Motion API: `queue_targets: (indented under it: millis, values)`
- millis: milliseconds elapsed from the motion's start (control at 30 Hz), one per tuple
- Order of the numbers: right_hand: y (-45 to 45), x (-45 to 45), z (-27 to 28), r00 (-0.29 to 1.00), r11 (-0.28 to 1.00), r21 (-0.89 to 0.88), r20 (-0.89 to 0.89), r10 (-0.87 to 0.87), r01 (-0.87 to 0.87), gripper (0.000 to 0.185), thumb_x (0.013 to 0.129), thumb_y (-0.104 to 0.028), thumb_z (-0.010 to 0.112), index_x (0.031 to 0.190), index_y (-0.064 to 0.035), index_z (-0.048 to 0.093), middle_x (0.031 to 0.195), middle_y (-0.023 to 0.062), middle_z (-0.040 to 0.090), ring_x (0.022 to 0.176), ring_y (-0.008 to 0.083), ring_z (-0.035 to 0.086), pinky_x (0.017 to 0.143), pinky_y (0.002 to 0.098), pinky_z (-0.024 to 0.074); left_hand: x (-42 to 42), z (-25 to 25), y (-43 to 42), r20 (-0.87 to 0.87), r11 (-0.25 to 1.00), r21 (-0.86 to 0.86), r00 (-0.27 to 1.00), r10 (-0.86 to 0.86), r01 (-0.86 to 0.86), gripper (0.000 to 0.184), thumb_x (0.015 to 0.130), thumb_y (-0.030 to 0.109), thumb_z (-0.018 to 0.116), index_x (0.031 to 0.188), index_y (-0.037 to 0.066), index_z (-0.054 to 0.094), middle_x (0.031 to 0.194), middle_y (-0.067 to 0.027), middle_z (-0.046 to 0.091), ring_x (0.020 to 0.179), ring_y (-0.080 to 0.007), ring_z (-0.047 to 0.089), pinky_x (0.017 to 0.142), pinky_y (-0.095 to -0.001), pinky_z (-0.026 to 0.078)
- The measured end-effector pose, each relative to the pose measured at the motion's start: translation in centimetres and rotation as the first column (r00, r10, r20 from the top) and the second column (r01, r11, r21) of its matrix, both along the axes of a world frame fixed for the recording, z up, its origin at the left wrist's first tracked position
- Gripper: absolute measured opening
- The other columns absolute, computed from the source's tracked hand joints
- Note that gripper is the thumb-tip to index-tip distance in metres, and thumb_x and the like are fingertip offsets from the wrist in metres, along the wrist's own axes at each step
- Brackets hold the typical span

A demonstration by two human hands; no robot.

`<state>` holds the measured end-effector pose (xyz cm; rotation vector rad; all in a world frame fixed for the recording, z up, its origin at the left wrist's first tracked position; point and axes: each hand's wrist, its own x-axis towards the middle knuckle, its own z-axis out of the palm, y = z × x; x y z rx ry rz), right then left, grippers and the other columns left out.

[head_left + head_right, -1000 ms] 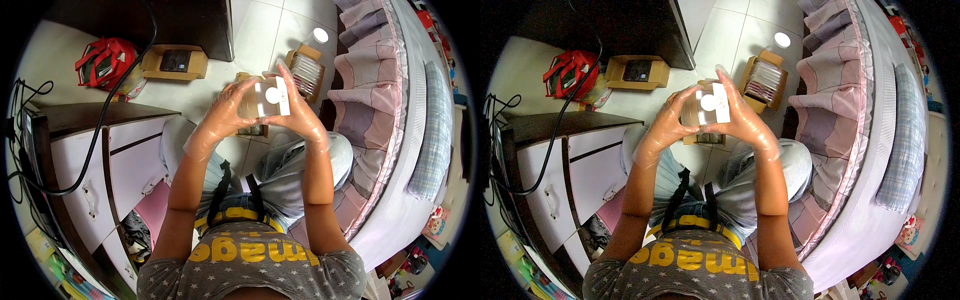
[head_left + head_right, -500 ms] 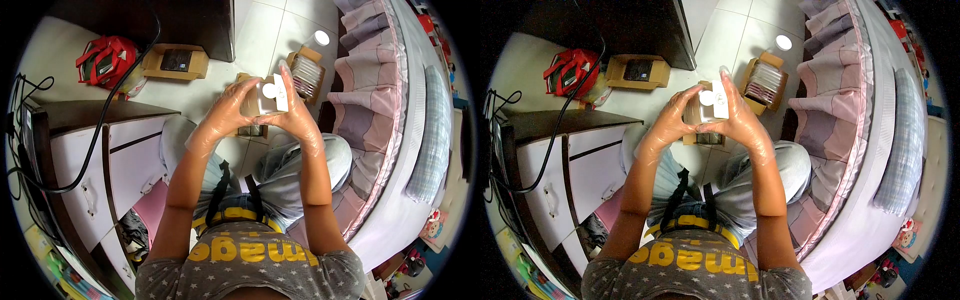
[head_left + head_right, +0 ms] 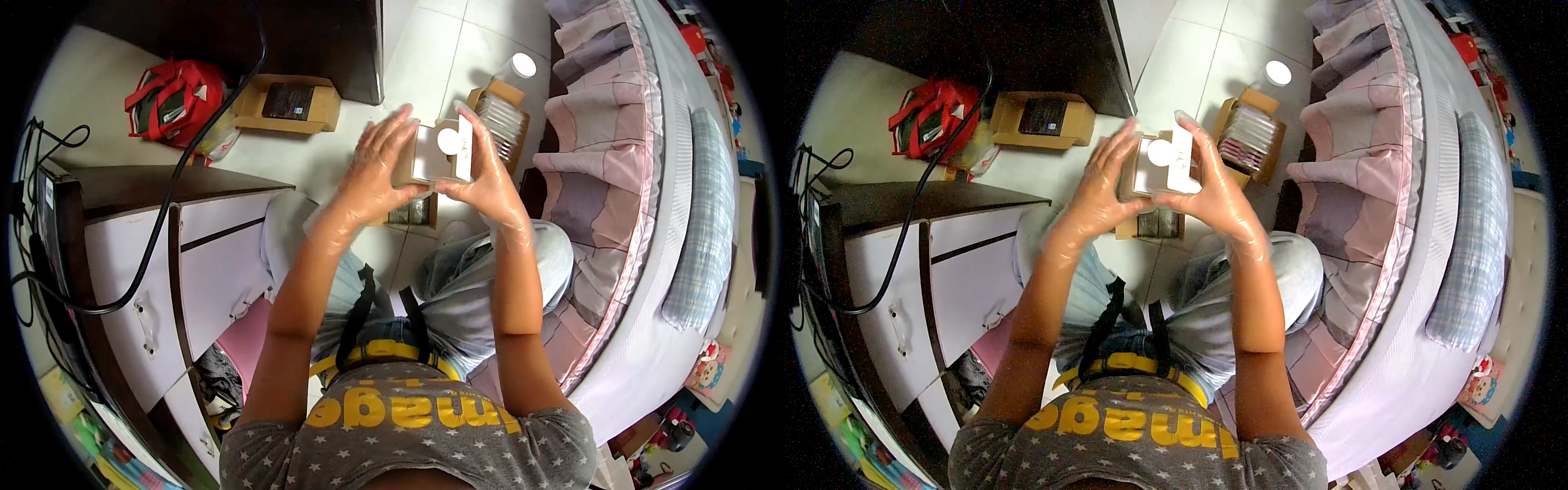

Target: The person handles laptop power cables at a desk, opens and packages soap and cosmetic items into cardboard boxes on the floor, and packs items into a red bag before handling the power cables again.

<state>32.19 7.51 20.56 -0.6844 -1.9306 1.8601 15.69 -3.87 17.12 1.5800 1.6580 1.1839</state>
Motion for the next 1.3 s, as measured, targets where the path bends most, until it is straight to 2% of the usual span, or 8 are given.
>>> queue_targets:
  millis: [67, 200, 533, 667, 733, 833, 1133, 1300]
  values:
    - [-0.6, -0.3, -0.6, 0.998, 0.998, 0.055, -0.058, -0.033, 0.037, 0.107, 0.058, -0.006, 0.085, 0.142, -0.0066, 0.020, 0.143, 0.0115, 0.029, 0.130, 0.0236, 0.033, 0.108, 0.0388, 0.0308, 1.7, -0.1, 0.1, -0.422, 0.957, 0.187, 0.861, 0.284, -0.224, 0.100, 0.060, 0.027, 0.083, 0.140, 0.013, 0.024, 0.141, -0.0123, 0.037, 0.130, -0.0309, 0.036, 0.110, -0.0505, 0.021]
    - [-1.3, -0.7, -1.2, 0.983, 0.944, 0.297, -0.157, -0.099, 0.142, 0.109, 0.055, -0.007, 0.086, 0.141, -0.0050, 0.018, 0.142, 0.0134, 0.030, 0.129, 0.0239, 0.035, 0.107, 0.0384, 0.0316, 3.3, -1.9, 0.1, -0.334, 0.868, 0.298, 0.809, 0.484, -0.396, 0.100, 0.058, 0.030, 0.082, 0.138, 0.011, 0.026, 0.141, -0.0121, 0.036, 0.130, -0.0316, 0.035, 0.109, -0.0535, 0.018]
    - [-1.5, -0.5, -0.6, 0.989, 0.940, 0.317, -0.120, -0.091, 0.125, 0.106, 0.056, -0.012, 0.087, 0.141, -0.0058, 0.023, 0.139, 0.0129, 0.033, 0.126, 0.0245, 0.041, 0.104, 0.0383, 0.0374, 3.2, -1.9, 0.4, -0.197, 0.864, 0.363, 0.877, 0.437, -0.349, 0.097, 0.055, 0.005, 0.078, 0.139, 0.012, 0.030, 0.140, -0.0113, 0.040, 0.128, -0.0326, 0.039, 0.107, -0.0500, 0.027]
    - [-1.4, -0.5, -0.9, 0.985, 0.923, 0.360, -0.143, -0.093, 0.139, 0.106, 0.056, -0.012, 0.087, 0.140, -0.0059, 0.023, 0.138, 0.0129, 0.034, 0.126, 0.0246, 0.041, 0.104, 0.0391, 0.0382, 3.3, -1.7, 0.6, -0.203, 0.862, 0.370, 0.876, 0.437, -0.345, 0.098, 0.055, 0.005, 0.078, 0.139, 0.013, 0.029, 0.140, -0.0110, 0.039, 0.128, -0.0324, 0.038, 0.107, -0.0498, 0.026]
    - [-1.3, -0.3, -0.9, 0.988, 0.958, 0.254, -0.104, -0.114, 0.137, 0.109, 0.051, -0.017, 0.090, 0.138, -0.0030, 0.026, 0.141, 0.0140, 0.032, 0.131, 0.0264, 0.032, 0.108, 0.0391, 0.0271, 3.3, -1.6, 0.5, -0.197, 0.865, 0.373, 0.883, 0.427, -0.335, 0.099, 0.055, 0.004, 0.078, 0.140, 0.013, 0.028, 0.141, -0.0108, 0.039, 0.128, -0.0321, 0.038, 0.107, -0.0496, 0.026]
    - [-1.2, -0.3, -1.2, 0.988, 0.959, 0.247, -0.108, -0.112, 0.136, 0.107, 0.052, -0.016, 0.089, 0.138, -0.0029, 0.026, 0.143, 0.0143, 0.030, 0.133, 0.0268, 0.029, 0.109, 0.0390, 0.0260, 3.3, -2.0, 0.7, -0.216, 0.864, 0.380, 0.876, 0.431, -0.332, 0.099, 0.056, 0.005, 0.078, 0.140, 0.013, 0.028, 0.141, -0.0106, 0.038, 0.129, -0.0318, 0.038, 0.108, -0.0496, 0.025]
    - [-1.0, 0.0, -0.6, 0.995, 0.902, 0.422, -0.026, -0.095, 0.097, 0.107, 0.052, -0.019, 0.089, 0.138, -0.0023, 0.027, 0.141, 0.0149, 0.034, 0.133, 0.0275, 0.031, 0.109, 0.0389, 0.0258, 3.5, -1.8, 0.6, -0.285, 0.863, 0.374, 0.843, 0.455, -0.339, 0.092, 0.062, 0.013, 0.076, 0.140, 0.008, 0.027, 0.142, -0.0117, 0.037, 0.129, -0.0313, 0.036, 0.108, -0.0488, 0.025]
    - [-0.6, 0.4, -0.5, 0.996, 0.935, 0.348, -0.071, -0.045, 0.067, 0.105, 0.053, -0.020, 0.088, 0.138, -0.0044, 0.028, 0.141, 0.0146, 0.031, 0.132, 0.0283, 0.032, 0.107, 0.0404, 0.0312, 3.5, -1.7, 0.3, -0.286, 0.875, 0.351, 0.852, 0.438, -0.332, 0.093, 0.062, 0.016, 0.076, 0.140, 0.009, 0.027, 0.143, -0.0117, 0.035, 0.130, -0.0319, 0.035, 0.109, -0.0490, 0.023]
